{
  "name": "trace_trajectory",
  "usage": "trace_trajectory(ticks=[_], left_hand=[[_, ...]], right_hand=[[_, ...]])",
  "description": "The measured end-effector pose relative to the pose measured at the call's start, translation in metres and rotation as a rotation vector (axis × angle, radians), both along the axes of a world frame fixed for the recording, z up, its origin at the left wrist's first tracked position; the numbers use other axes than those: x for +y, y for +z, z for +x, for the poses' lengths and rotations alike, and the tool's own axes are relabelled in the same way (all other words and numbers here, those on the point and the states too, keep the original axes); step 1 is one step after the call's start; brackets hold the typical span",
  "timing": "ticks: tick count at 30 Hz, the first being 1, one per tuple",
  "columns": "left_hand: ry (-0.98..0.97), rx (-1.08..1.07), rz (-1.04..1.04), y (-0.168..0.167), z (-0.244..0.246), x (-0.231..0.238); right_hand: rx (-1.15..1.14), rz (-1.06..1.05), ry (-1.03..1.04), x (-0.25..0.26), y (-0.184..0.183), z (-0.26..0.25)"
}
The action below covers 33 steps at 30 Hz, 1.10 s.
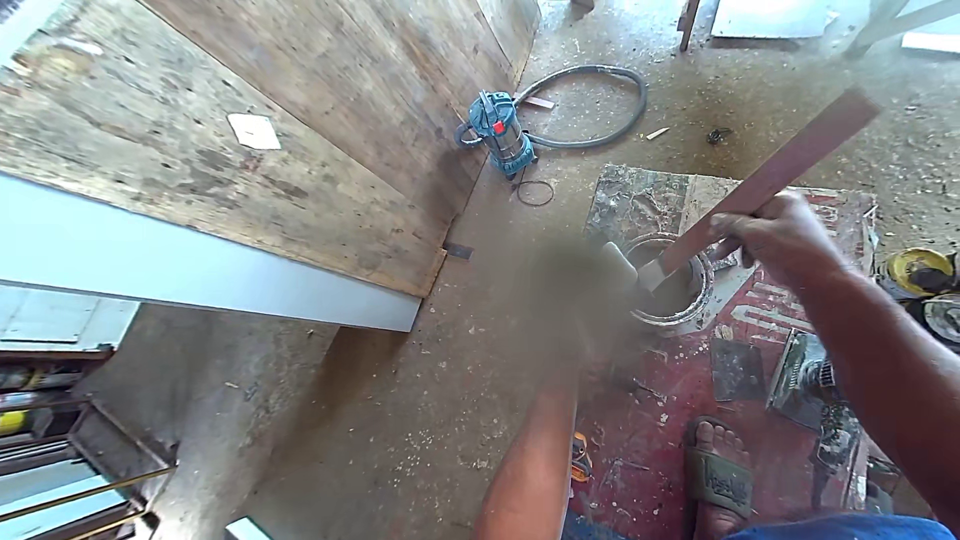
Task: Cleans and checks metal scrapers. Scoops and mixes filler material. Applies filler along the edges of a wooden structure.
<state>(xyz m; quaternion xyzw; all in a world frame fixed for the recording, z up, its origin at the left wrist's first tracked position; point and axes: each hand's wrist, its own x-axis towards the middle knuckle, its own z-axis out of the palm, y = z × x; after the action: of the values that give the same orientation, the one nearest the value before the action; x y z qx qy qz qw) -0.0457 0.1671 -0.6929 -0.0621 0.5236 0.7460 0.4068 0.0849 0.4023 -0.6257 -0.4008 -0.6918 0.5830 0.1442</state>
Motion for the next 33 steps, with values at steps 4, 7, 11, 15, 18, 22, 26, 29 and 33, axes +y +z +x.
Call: trace_trajectory(ticks=[4,7,11,15,18,22,26,29,33], left_hand=[[0.006,0.01,-0.018,-0.003,0.003,0.007],[-0.021,-0.001,-0.026,0.004,0.009,0.015],[-0.038,-0.04,0.091,-0.012,0.012,0.019],[-0.056,-0.057,0.15,-0.014,0.015,0.022],[-0.06,-0.067,0.15,-0.009,0.017,0.025],[-0.094,-0.044,0.168,-0.012,0.018,0.028],[-0.111,0.002,0.159,-0.019,0.021,0.033],[-0.12,0.007,0.167,-0.018,0.026,0.037],[-0.173,-0.01,0.232,-0.011,0.028,0.044]], right_hand=[[0.263,0.146,-0.029,0.009,0.051,0.023],[0.471,0.16,0.026,0.011,0.064,0.026],[0.455,0.178,0.026,0.005,0.065,0.02],[0.378,0.243,-0.029,0.008,0.059,0.023],[0.363,0.254,-0.056,0.013,0.056,0.027],[0.349,0.233,-0.052,0.008,0.055,0.025],[0.356,0.223,-0.03,0.002,0.051,0.021],[0.274,0.269,-0.004,-0.008,0.046,0.016],[0.106,0.215,0.066,-0.018,0.015,0.002]])
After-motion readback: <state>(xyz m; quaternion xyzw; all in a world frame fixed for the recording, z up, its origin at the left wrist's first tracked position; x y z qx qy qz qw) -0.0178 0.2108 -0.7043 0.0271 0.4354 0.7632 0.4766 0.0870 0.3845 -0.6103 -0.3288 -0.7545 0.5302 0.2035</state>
